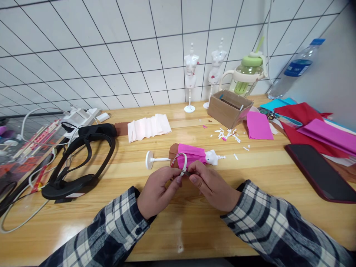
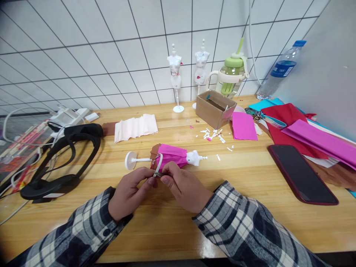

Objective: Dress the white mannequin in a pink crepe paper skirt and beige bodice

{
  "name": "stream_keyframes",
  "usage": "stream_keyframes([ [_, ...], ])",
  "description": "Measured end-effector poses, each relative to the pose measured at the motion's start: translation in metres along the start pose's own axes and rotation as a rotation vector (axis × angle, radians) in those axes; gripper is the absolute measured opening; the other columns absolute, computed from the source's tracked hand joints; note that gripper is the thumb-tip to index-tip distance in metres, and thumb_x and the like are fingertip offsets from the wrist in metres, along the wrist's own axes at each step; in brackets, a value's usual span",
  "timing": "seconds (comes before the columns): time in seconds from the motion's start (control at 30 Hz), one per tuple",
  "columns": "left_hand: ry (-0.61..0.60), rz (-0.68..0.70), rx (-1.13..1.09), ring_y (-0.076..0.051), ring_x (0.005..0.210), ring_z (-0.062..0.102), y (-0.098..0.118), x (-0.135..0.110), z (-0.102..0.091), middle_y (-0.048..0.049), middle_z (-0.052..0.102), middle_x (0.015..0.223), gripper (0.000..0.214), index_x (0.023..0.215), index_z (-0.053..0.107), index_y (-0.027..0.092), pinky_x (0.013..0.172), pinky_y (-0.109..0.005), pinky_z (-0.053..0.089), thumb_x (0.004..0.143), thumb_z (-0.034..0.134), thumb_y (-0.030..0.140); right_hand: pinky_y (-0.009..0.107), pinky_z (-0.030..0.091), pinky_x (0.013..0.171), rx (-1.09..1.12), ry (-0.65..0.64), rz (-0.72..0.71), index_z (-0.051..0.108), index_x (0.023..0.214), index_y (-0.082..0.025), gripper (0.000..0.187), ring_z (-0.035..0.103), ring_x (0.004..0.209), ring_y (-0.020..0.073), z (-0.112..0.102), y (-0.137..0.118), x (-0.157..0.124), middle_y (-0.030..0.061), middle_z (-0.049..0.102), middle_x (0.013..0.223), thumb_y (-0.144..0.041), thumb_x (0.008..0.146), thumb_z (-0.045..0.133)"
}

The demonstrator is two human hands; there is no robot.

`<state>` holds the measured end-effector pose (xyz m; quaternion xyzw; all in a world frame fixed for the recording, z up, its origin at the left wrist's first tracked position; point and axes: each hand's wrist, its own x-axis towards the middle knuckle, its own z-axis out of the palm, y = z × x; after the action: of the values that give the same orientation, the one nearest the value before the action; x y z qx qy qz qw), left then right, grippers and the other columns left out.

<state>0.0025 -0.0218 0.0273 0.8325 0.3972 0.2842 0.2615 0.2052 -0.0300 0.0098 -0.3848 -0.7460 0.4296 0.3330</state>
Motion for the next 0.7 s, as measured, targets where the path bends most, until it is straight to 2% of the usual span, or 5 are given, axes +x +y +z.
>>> stream_keyframes([
  [0.43,-0.018,-0.014,-0.035,-0.012,0.073,0.059,-0.0002,-0.0016,0.0003,0.0001,0.065,0.077,0.015,0.092,0.062,0.017,0.070,-0.023,0.044,0.094,0.047,0.020,0.027,0.036,0.059,-0.046,0.007,-0.030,0.043,0.097,-0.022,0.017,0.049,0.062,0.0146,0.0004,0.0000,-0.0007,-0.0028,0.048,0.070,-0.034,0.101,0.033],
  [0.7,-0.005,0.003,-0.018,-0.012,0.071,0.059,0.0009,0.0001,-0.0014,0.0005,0.065,0.076,0.016,0.095,0.063,0.017,0.069,-0.023,0.044,0.095,0.047,0.020,0.027,0.035,0.060,-0.138,0.073,-0.086,0.043,0.099,-0.022,0.017,0.050,0.065,0.0154,0.0006,0.0033,-0.0020,-0.0009,0.054,0.076,-0.037,0.100,0.036],
])
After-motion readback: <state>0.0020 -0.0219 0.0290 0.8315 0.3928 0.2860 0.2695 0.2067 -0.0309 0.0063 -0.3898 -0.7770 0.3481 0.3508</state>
